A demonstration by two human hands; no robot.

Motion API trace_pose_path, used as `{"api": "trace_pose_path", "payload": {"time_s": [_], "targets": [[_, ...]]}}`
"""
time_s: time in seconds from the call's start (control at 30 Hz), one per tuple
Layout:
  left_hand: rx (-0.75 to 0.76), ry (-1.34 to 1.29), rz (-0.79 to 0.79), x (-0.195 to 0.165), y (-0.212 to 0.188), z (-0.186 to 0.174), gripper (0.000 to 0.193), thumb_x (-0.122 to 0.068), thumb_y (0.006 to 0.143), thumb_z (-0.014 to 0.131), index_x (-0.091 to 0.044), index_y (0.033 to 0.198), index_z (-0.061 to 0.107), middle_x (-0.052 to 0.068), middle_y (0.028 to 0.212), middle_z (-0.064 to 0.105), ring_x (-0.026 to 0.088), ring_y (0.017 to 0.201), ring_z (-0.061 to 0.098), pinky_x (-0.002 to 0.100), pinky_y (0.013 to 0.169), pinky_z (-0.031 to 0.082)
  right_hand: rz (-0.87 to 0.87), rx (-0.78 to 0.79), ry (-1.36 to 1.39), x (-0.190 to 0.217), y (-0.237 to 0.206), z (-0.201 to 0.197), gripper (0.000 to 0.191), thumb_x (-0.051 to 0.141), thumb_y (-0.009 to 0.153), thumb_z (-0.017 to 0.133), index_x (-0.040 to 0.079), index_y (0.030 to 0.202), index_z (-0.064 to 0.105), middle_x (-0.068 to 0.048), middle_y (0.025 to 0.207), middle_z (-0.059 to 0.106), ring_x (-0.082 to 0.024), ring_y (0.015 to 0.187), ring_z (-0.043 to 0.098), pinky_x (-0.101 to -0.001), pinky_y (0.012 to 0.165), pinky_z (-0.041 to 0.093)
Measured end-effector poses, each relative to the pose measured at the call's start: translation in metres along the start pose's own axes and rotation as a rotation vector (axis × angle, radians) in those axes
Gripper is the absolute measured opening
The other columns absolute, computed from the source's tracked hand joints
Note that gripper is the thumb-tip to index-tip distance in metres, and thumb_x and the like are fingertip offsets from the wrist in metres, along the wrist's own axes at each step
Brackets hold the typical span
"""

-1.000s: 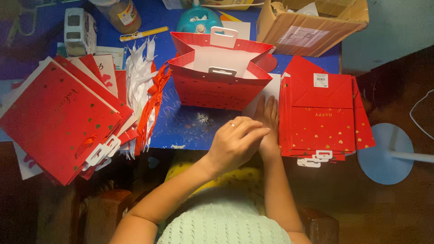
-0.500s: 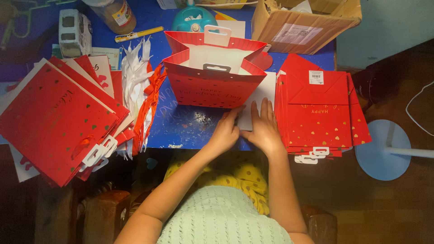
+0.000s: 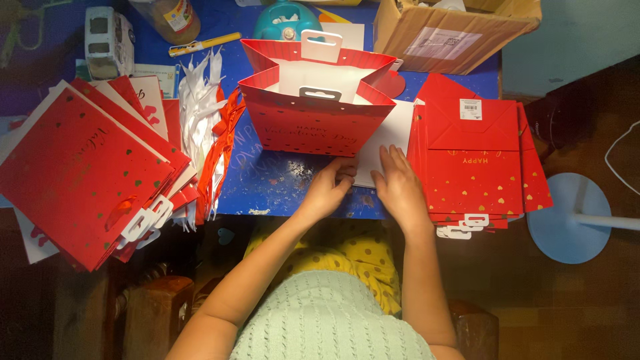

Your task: The person assembles red Valentine's Day gift bags by inserting white paper inserts, threading red ribbons through the handles, and folding the bags closed. The person handles multiple bags and ribbons on a blue table.

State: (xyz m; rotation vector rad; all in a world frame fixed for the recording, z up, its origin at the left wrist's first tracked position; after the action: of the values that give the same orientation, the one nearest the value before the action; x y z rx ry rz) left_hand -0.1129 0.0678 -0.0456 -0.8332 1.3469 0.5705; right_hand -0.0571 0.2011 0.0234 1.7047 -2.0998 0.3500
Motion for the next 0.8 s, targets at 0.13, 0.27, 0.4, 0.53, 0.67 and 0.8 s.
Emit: {"api": "trace_pose_path", "payload": {"time_s": [0.13,0.27,0.4,0.53,0.67,0.8], "targets": [[-0.014,-0.014,0.003,0.000,0.002,-0.003,0.038,-0.001,0.092,0.052,0.002,0.128,0.060,0.016,0.110,0.069,0.021,0.093,0.071,0.032,0.077,0.064,0.004,0.010,-0.019,0.003,0.000,-0.004,0.063,0.017,0.081,0.078,-0.005,0.136,0.057,-0.032,0.144,0.050,-0.046,0.136,0.046,-0.0481,0.106,0.044],[-0.030,0.028,0.006,0.001,0.002,-0.005,0.037,0.000,0.092,0.049,0.003,0.126,0.061,0.017,0.108,0.072,0.021,0.090,0.074,0.032,0.077,0.064,-0.039,-0.007,-0.109,0.017,0.000,-0.005,0.058,0.016,0.079,0.082,-0.003,0.131,0.062,-0.032,0.141,0.052,-0.045,0.134,0.050,-0.0469,0.104,0.049],[-0.032,0.003,0.033,0.000,-0.001,-0.005,0.038,0.003,0.091,0.046,0.004,0.125,0.062,0.017,0.111,0.073,0.021,0.092,0.075,0.032,0.079,0.064,-0.067,0.012,-0.195,0.026,0.005,-0.007,0.059,0.020,0.076,0.084,-0.003,0.127,0.064,-0.030,0.135,0.056,-0.042,0.128,0.056,-0.0457,0.093,0.055],[-0.032,0.018,0.014,0.001,-0.001,-0.006,0.036,0.002,0.092,0.048,0.003,0.125,0.062,0.017,0.114,0.073,0.020,0.094,0.074,0.032,0.081,0.064,-0.157,0.004,-0.255,0.037,0.007,-0.014,0.059,0.022,0.074,0.084,-0.003,0.124,0.065,-0.027,0.125,0.060,-0.037,0.116,0.062,-0.0424,0.082,0.059],[-0.022,-0.028,-0.025,0.004,0.000,-0.007,0.035,0.002,0.093,0.049,0.002,0.125,0.061,0.016,0.114,0.073,0.019,0.094,0.074,0.032,0.081,0.064,-0.271,0.045,-0.330,0.049,0.007,-0.012,0.050,0.023,0.077,0.082,-0.003,0.116,0.066,-0.016,0.106,0.062,-0.031,0.100,0.065,-0.0405,0.072,0.058],[-0.024,-0.040,-0.043,0.006,0.001,-0.008,0.033,0.001,0.093,0.051,0.002,0.124,0.062,0.016,0.111,0.074,0.018,0.092,0.075,0.031,0.079,0.065,-0.428,0.057,-0.531,0.059,0.005,-0.006,0.043,0.028,0.076,0.080,-0.001,0.105,0.067,-0.009,0.088,0.058,-0.024,0.088,0.063,-0.0364,0.065,0.056]]}}
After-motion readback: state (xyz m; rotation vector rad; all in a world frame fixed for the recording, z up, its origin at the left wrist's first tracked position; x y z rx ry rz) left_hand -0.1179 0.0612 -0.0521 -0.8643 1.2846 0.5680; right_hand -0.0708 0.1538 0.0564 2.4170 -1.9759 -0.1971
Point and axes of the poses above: each hand's wrist, its own y-axis towards the middle knuckle, its own z-axis out of the palm, x = y × z, the point moved 10 cm from there along y, towards the middle knuckle
